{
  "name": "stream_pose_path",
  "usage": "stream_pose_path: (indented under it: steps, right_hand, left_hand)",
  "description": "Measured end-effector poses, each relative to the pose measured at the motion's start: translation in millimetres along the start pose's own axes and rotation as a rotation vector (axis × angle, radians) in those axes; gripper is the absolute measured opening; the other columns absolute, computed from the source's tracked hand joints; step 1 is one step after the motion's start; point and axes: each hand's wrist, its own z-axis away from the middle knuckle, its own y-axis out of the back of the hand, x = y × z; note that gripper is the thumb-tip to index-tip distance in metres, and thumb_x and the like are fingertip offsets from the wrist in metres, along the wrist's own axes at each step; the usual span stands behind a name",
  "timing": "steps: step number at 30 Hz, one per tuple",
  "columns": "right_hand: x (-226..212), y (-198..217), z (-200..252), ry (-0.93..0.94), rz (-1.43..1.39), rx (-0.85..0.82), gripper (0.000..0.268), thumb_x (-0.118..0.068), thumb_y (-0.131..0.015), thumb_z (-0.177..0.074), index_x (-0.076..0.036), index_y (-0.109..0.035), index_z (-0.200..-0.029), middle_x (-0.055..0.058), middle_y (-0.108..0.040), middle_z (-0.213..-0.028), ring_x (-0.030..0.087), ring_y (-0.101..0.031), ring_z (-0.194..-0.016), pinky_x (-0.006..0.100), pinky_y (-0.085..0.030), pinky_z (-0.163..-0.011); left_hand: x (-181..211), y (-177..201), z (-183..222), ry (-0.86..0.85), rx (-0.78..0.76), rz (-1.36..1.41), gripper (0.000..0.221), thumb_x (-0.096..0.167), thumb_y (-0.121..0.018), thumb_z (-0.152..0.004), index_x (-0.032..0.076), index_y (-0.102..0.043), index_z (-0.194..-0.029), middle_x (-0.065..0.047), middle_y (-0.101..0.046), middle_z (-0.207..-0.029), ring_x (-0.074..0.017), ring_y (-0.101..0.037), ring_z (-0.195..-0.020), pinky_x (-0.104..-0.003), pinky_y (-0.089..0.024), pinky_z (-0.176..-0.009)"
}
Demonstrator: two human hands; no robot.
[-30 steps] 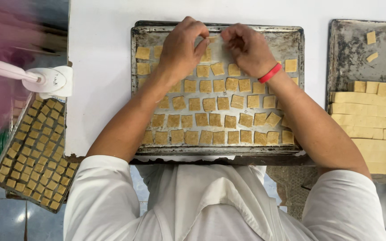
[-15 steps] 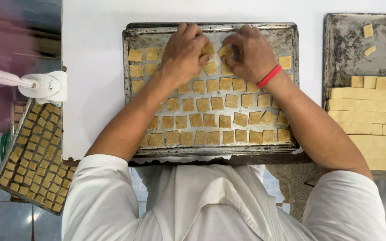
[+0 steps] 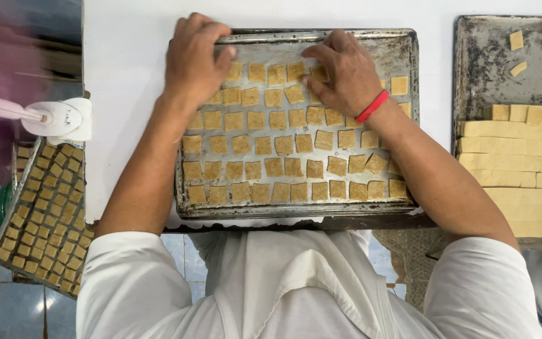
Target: The person picks up small squares of dough from one metal tray and places them into rows on another metal tray by hand.
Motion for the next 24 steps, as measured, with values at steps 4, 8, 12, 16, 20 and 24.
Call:
stream_pose_path:
  steps: [4, 8, 12, 16, 20, 24]
  right_hand:
    - [-10, -3, -8, 0.084, -0.003, 0.074, 0.032, -0.023, -0.081, -0.092, -0.007, -0.073, -0.118, 0.014, -0.06, -0.113, 0.03, -0.059, -0.106, 0.045, -0.055, -0.092]
    - [-20, 2, -14, 0.069, -0.008, 0.059, 0.029, -0.021, -0.081, -0.094, -0.005, -0.072, -0.117, 0.015, -0.061, -0.118, 0.031, -0.059, -0.108, 0.044, -0.055, -0.095]
    - [-20, 20, -2, 0.018, -0.026, 0.019, 0.03, -0.021, -0.082, -0.097, -0.005, -0.071, -0.12, 0.015, -0.061, -0.114, 0.032, -0.06, -0.108, 0.045, -0.055, -0.097]
    - [28, 66, 42, -0.018, 0.1, 0.052, 0.03, -0.018, -0.081, -0.094, -0.004, -0.071, -0.12, 0.017, -0.065, -0.119, 0.035, -0.06, -0.116, 0.049, -0.053, -0.1]
    - [111, 133, 110, -0.208, 0.172, -0.018, 0.031, -0.021, -0.074, -0.103, -0.003, -0.07, -0.127, 0.02, -0.069, -0.123, 0.039, -0.062, -0.118, 0.051, -0.052, -0.1]
    - [167, 168, 170, -0.455, 0.235, -0.203, 0.036, -0.027, -0.065, -0.108, -0.005, -0.069, -0.136, 0.021, -0.071, -0.123, 0.037, -0.068, -0.113, 0.05, -0.053, -0.096]
  left_hand:
    - [-18, 11, 19, 0.021, -0.056, -0.003, 0.02, 0.02, -0.08, -0.096, 0.011, -0.075, -0.113, -0.009, -0.063, -0.12, -0.0264, -0.055, -0.113, -0.043, -0.049, -0.101]
    - [-15, 5, 29, -0.063, -0.106, -0.018, 0.025, 0.025, -0.083, -0.092, 0.012, -0.075, -0.112, -0.01, -0.061, -0.121, -0.0281, -0.055, -0.11, -0.043, -0.048, -0.1]
    - [-22, 4, 30, -0.066, 0.002, 0.077, 0.037, 0.023, -0.081, -0.099, 0.013, -0.071, -0.133, -0.012, -0.059, -0.131, -0.0293, -0.055, -0.122, -0.043, -0.046, -0.107]
    - [-57, 16, 43, -0.01, 0.116, 0.203, 0.042, 0.011, -0.075, -0.105, 0.007, -0.064, -0.145, -0.012, -0.062, -0.137, -0.0321, -0.057, -0.129, -0.045, -0.047, -0.113]
    - [-93, 10, 66, 0.175, 0.332, 0.473, 0.027, -0.001, -0.065, -0.108, 0.002, -0.063, -0.134, -0.003, -0.061, -0.12, -0.012, -0.061, -0.106, -0.024, -0.052, -0.088]
    - [-114, -8, 78, 0.256, 0.402, 0.588, 0.019, 0.002, -0.062, -0.112, -0.001, -0.06, -0.131, 0.001, -0.051, -0.099, -0.0076, -0.045, -0.082, -0.024, -0.04, -0.075]
